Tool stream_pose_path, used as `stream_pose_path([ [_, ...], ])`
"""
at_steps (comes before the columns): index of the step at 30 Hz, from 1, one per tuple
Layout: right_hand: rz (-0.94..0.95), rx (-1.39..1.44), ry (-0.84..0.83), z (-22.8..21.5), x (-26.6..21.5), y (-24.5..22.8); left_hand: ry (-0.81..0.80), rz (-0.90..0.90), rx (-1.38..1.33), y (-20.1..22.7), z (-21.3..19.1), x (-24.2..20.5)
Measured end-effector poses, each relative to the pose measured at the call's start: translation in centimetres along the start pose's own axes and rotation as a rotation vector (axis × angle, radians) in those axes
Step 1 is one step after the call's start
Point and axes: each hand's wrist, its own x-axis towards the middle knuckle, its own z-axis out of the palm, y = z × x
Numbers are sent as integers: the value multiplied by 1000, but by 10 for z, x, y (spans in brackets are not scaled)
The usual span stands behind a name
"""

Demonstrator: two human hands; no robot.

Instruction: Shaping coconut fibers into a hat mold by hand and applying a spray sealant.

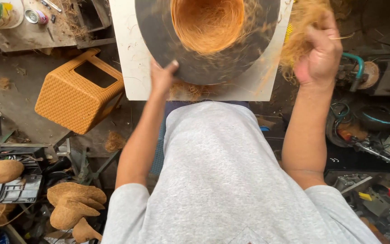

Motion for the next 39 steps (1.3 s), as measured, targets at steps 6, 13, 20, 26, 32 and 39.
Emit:
stream_pose_path([
  [6, 65, 6, -77, 13, 21, 41, -306, -429, 175, 1, 21, -77],
  [13, 180, 17, -201, 48, 20, 62, -655, -230, 476, 88, 18, -104],
  [20, 179, -74, -362, 81, 14, 75, -511, 344, 184, 121, 73, -74],
  [26, -4, -140, -164, 59, 26, 81, -347, 392, -30, 107, 69, -50],
  [32, 35, -115, -71, 65, 31, 77, -258, 405, -55, 96, 61, -42],
  [39, 78, -268, -320, 105, 15, 77, -322, 283, 96, 116, 77, -63],
])
